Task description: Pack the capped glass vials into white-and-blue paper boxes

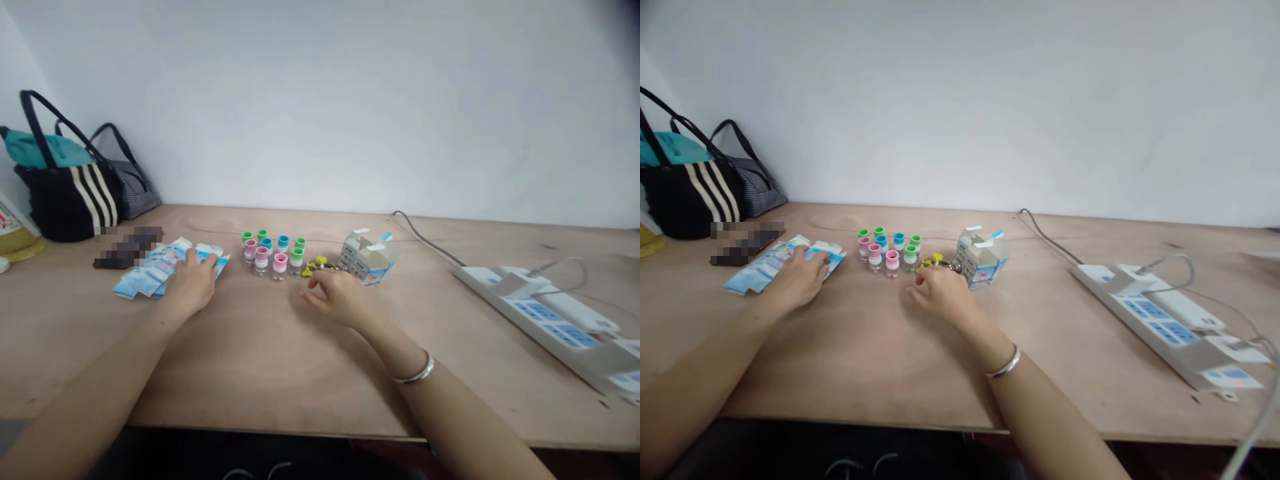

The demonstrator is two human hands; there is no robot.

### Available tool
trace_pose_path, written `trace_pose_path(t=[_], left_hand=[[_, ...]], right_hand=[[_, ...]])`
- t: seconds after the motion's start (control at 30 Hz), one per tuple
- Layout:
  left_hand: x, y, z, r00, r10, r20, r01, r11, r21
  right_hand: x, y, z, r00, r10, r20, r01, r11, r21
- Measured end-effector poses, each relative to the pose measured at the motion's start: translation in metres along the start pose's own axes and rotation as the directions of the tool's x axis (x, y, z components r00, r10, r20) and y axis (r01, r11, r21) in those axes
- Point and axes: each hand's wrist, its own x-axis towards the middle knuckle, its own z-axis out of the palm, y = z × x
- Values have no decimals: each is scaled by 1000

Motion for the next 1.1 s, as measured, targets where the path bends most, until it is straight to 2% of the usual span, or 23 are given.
trace_pose_path(t=[0.2,0.27,0.37,0.43,0.47,0.5,0.57,0.6,0.67,0.7,0.73,0.77,0.83,0.9,1.0,1.07,1.1], left_hand=[[2,-1,2,998,-12,67,4,992,123],[1,-1,0,999,12,42,-19,985,169],[-1,0,-9,991,74,-115,-51,979,198],[-2,1,-17,948,126,-293,-79,982,169],[-4,2,-20,903,158,-399,-110,984,141],[-5,4,-24,839,197,-507,-165,980,109],[-9,8,-27,672,314,-671,-360,930,75],[-12,12,-27,586,402,-703,-491,867,86],[-17,21,-21,444,603,-662,-729,673,124],[-19,26,-16,391,691,-608,-813,569,124],[-21,31,-10,359,755,-549,-867,488,104],[-23,36,-4,352,783,-513,-893,445,66],[-26,44,9,390,807,-444,-908,418,-39],[-28,49,16,458,816,-354,-889,420,-182],[-28,49,15,589,784,-195,-778,486,-398],[-27,47,11,662,741,-112,-683,535,-496],[-26,45,9,684,724,-82,-645,549,-532]], right_hand=[[-3,-9,3,994,-4,111,9,999,-44],[-4,-11,3,992,-7,125,14,999,-53],[-5,-13,4,992,-23,123,28,999,-39],[-5,-13,6,993,-34,110,36,999,-16],[-5,-12,7,994,-38,101,38,999,0],[-4,-11,9,996,-38,85,37,999,22],[-2,-6,12,999,-31,32,28,995,92],[-1,-3,13,1000,-20,-9,21,990,138],[2,5,16,992,32,-119,-2,969,248],[4,8,17,983,70,-171,-14,951,308],[5,11,18,971,109,-214,-25,933,360],[6,13,18,959,144,-245,-36,917,396],[6,14,18,944,172,-282,-44,912,407],[5,11,15,935,163,-315,-45,935,351],[1,5,9,934,108,-341,-10,961,275],[-1,1,6,960,-13,-280,90,960,264],[-2,0,5,970,-92,-225,153,950,272]])
